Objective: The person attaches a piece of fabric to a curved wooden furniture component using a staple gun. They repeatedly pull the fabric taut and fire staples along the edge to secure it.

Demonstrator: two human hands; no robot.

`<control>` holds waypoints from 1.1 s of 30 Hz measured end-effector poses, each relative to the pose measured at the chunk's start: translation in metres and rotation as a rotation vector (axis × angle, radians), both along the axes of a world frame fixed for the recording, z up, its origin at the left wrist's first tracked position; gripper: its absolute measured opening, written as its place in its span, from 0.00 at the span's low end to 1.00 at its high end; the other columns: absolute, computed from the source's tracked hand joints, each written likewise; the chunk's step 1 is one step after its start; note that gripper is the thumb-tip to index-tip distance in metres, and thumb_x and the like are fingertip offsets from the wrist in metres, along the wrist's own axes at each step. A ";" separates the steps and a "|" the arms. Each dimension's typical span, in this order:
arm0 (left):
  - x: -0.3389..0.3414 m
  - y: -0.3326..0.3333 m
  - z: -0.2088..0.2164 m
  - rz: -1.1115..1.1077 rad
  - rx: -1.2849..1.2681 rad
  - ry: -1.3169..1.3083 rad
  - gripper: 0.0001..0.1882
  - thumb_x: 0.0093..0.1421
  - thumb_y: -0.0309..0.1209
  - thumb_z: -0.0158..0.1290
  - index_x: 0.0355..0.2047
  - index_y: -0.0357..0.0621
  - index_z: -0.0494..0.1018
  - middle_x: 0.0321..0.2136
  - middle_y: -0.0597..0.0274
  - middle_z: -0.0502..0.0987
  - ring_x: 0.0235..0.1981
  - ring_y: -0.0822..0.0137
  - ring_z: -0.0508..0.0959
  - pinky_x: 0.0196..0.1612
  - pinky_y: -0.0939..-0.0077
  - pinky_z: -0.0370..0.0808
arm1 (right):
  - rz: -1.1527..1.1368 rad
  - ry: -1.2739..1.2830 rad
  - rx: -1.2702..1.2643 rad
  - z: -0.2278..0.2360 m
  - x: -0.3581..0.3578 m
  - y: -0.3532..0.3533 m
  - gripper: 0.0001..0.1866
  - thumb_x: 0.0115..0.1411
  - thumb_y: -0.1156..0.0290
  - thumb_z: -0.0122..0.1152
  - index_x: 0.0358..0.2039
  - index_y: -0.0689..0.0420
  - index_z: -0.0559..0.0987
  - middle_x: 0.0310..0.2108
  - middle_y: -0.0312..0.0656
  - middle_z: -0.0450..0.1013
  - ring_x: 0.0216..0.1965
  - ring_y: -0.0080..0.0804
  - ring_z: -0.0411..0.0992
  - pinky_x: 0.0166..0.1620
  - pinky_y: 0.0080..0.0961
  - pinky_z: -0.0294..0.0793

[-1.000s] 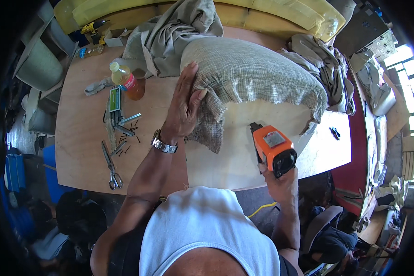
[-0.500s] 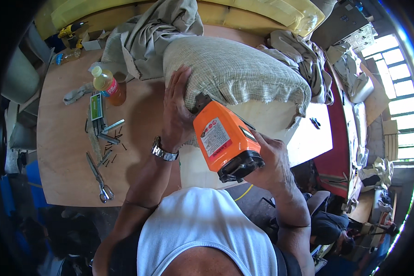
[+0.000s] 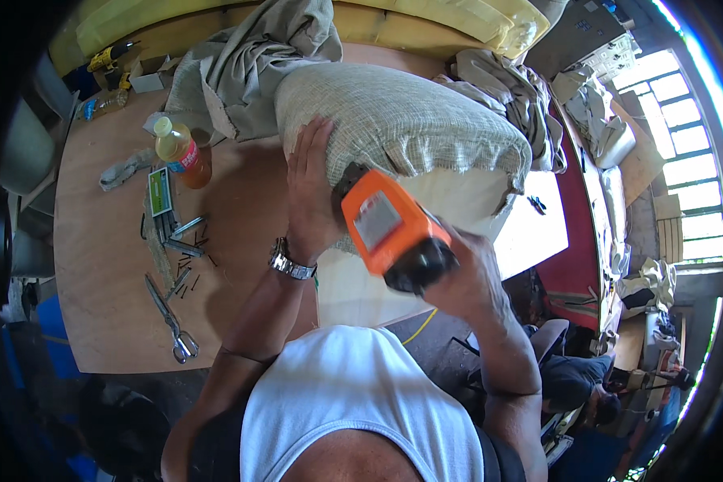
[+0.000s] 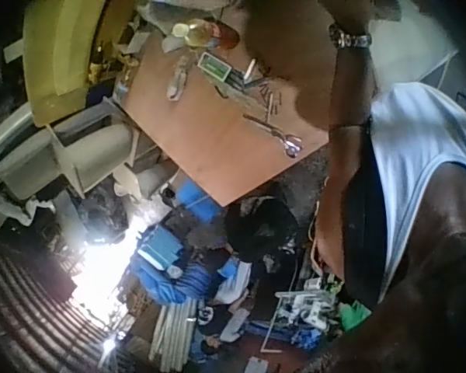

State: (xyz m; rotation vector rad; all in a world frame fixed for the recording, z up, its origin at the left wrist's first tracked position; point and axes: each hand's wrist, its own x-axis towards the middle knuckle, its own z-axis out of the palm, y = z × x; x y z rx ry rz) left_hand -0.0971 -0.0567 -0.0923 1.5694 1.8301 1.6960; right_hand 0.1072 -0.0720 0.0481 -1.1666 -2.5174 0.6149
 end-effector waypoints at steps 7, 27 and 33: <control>0.006 -0.028 -0.033 -0.111 0.066 -0.061 0.74 0.32 0.49 0.78 0.72 0.39 0.44 0.72 0.40 0.48 0.73 0.40 0.48 0.72 0.42 0.49 | -0.010 -0.012 0.016 -0.013 0.006 0.001 0.22 0.45 0.74 0.72 0.44 0.57 0.81 0.30 0.48 0.80 0.33 0.48 0.82 0.38 0.34 0.79; -0.043 -0.072 -0.058 -0.582 -0.010 -0.501 0.44 0.71 0.61 0.28 0.72 0.37 0.52 0.72 0.47 0.54 0.74 0.53 0.53 0.74 0.57 0.47 | -0.161 0.053 -0.008 -0.034 0.025 0.015 0.17 0.53 0.67 0.76 0.42 0.57 0.83 0.37 0.44 0.83 0.39 0.35 0.82 0.43 0.34 0.80; -0.061 -0.095 -0.100 -0.574 -0.088 -0.891 0.47 0.70 0.66 0.20 0.67 0.38 0.61 0.66 0.51 0.66 0.68 0.57 0.64 0.71 0.59 0.55 | -0.158 0.057 -0.058 -0.046 0.049 -0.011 0.19 0.53 0.67 0.77 0.44 0.59 0.82 0.37 0.43 0.82 0.38 0.33 0.82 0.45 0.32 0.80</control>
